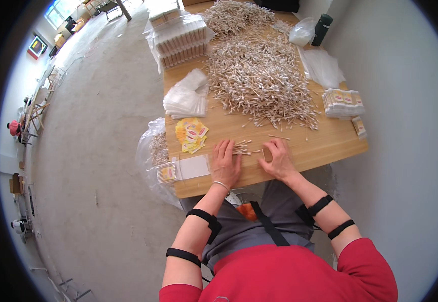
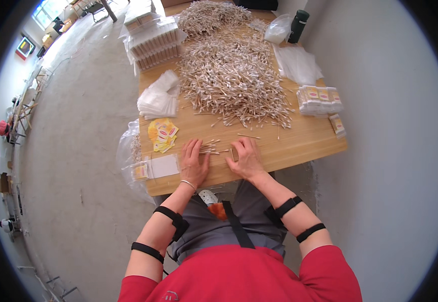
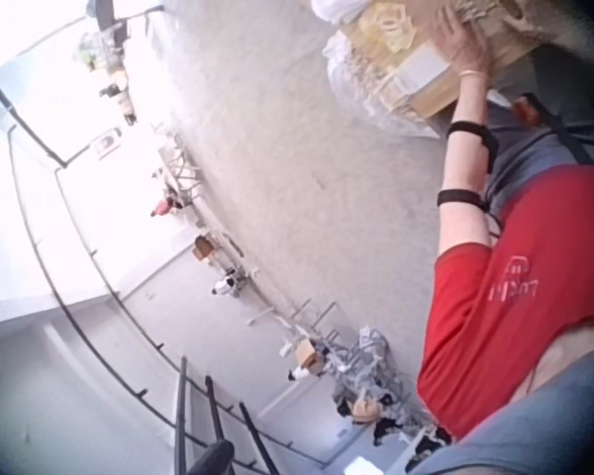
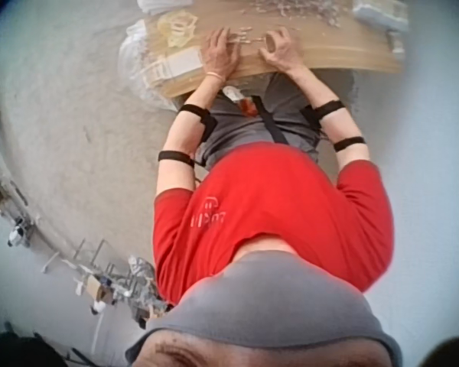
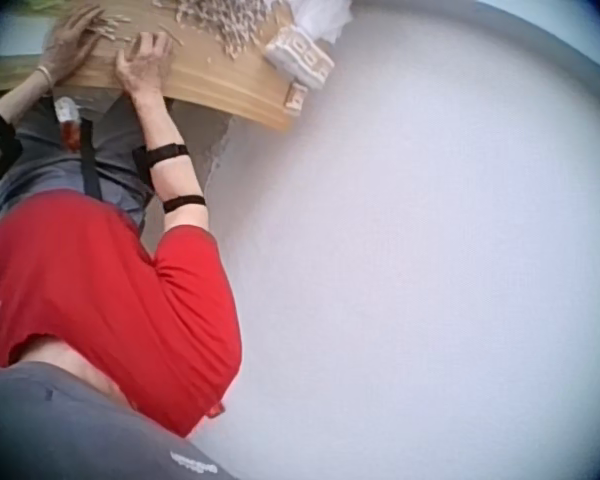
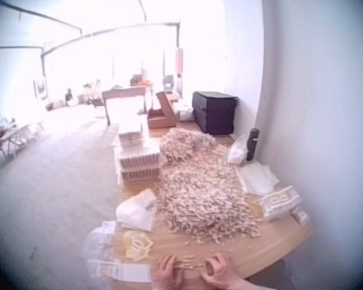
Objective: Counting and placing cotton swabs into plastic bags for packaging.
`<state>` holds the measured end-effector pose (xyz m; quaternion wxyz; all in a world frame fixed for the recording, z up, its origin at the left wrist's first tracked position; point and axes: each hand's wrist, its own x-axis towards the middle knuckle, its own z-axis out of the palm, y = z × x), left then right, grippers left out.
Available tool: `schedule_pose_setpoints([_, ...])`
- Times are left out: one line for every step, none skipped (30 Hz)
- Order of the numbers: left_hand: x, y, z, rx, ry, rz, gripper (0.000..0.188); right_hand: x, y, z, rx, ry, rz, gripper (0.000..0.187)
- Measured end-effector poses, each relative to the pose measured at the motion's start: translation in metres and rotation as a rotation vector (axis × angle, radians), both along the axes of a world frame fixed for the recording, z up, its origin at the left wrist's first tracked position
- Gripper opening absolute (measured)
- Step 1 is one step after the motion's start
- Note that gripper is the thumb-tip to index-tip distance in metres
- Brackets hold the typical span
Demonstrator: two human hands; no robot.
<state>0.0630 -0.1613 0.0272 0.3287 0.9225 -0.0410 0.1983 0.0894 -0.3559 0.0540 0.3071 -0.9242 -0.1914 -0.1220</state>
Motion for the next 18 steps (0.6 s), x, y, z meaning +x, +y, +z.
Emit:
schedule_pose_setpoints([0.000,0.000,0.001,0.006,-0.007,-0.029,0.046,-0.006,-0.006,0.002,-0.007,0.002,-0.004,0.035])
schedule_pose_setpoints([0.000,0.001,0.000,0.015,-0.015,-0.058,0.041,-0.012,-0.010,0.003,-0.030,0.065,-0.002,0.029])
schedule_pose_setpoints([0.001,0.000,0.000,0.012,-0.014,-0.061,0.041,-0.014,-0.015,0.004,-0.052,0.127,0.001,0.024])
schedule_pose_setpoints([0.001,0.000,-0.001,0.000,-0.013,-0.064,0.035,-0.012,-0.020,-0.002,-0.054,0.128,-0.002,0.024])
schedule_pose_setpoints([0.002,0.000,-0.002,-0.009,-0.012,-0.070,0.029,-0.008,-0.023,-0.008,0.011,0.159,-0.043,0.021])
schedule_pose_setpoints([0.002,0.000,-0.004,-0.010,-0.013,-0.074,0.029,-0.004,-0.026,-0.013,0.076,0.190,-0.085,0.017])
schedule_pose_setpoints([0.002,0.000,-0.005,-0.036,-0.023,-0.064,0.026,-0.002,-0.029,-0.018,0.076,0.188,-0.088,0.017])
schedule_pose_setpoints([0.002,0.000,-0.006,-0.063,-0.032,-0.052,0.023,0.002,-0.030,-0.017,0.031,0.134,-0.123,0.015])
schedule_pose_setpoints([0.002,0.000,-0.007,-0.064,-0.032,-0.053,0.023,0.007,-0.030,-0.016,-0.015,0.079,-0.157,0.012])
schedule_pose_setpoints([0.001,0.001,-0.007,-0.068,-0.031,-0.050,0.023,0.011,-0.031,-0.015,-0.016,0.079,-0.158,0.012])
schedule_pose_setpoints([0.000,0.002,-0.007,-0.070,-0.030,-0.045,0.022,0.016,-0.029,-0.010,-0.039,-0.042,-0.191,0.011])
schedule_pose_setpoints([-0.001,0.003,-0.007,-0.070,-0.029,-0.042,0.022,0.020,-0.028,-0.007,-0.062,-0.163,-0.223,0.011])
schedule_pose_setpoints([-0.001,0.003,-0.007,-0.066,-0.031,-0.048,0.021,0.025,-0.029,-0.008,-0.062,-0.161,-0.220,0.011])
schedule_pose_setpoints([0.000,0.003,-0.007,-0.061,-0.034,-0.059,0.020,0.030,-0.033,-0.010,-0.044,-0.171,-0.235,0.010])
schedule_pose_setpoints([0.001,0.001,-0.006,-0.060,-0.035,-0.059,0.020,0.032,-0.036,-0.013,-0.025,-0.181,-0.249,0.008])
schedule_pose_setpoints([0.002,-0.001,-0.005,-0.063,-0.049,-0.057,0.019,0.033,-0.037,-0.016,-0.024,-0.181,-0.250,0.008])
schedule_pose_setpoints([0.002,-0.002,-0.006,-0.069,-0.059,-0.052,0.018,0.033,-0.034,-0.017,-0.002,-0.079,-0.218,0.009])
schedule_pose_setpoints([0.001,-0.001,-0.006,-0.068,-0.056,-0.052,0.018,0.032,-0.031,-0.019,0.020,0.024,-0.187,0.009])
